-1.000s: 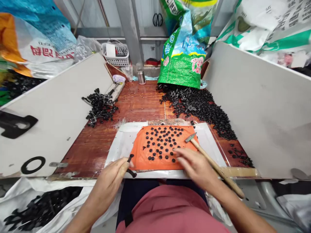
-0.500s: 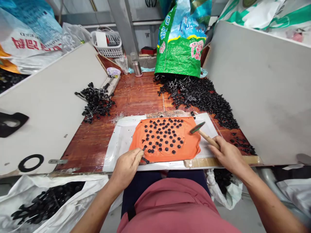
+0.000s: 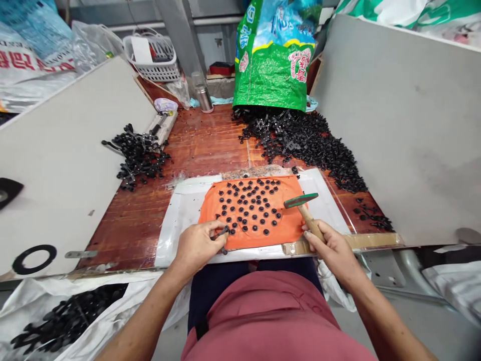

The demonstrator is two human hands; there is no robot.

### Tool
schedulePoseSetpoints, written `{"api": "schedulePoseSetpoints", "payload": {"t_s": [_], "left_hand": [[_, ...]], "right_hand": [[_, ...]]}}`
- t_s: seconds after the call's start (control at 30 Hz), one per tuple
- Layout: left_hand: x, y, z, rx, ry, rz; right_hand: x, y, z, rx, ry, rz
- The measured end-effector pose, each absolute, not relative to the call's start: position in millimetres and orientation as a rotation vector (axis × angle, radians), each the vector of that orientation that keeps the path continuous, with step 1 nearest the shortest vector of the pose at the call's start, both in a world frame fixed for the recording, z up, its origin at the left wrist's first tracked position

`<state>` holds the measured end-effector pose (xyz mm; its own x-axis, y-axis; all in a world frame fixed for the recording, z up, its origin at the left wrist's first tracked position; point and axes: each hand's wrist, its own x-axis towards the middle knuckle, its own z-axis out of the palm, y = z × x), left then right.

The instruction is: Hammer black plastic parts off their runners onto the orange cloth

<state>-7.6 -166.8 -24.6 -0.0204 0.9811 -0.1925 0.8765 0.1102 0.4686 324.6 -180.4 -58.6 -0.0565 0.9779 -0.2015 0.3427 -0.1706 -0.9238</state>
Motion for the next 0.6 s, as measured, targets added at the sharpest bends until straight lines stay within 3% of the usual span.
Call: {"api": "schedulePoseSetpoints", "payload": {"t_s": [0.3, 0.6], "left_hand": [[-18.8, -165.1, -25.3, 1.896, 2.024, 0.154], [-34.1, -181.4, -17.0, 1.905, 1.756, 0.428]], "right_hand": [[317.8, -178.8, -58.7, -1.537, -1.384, 1.306], [320.4, -179.5, -70.3, -1.537, -1.406, 1.32]]}}
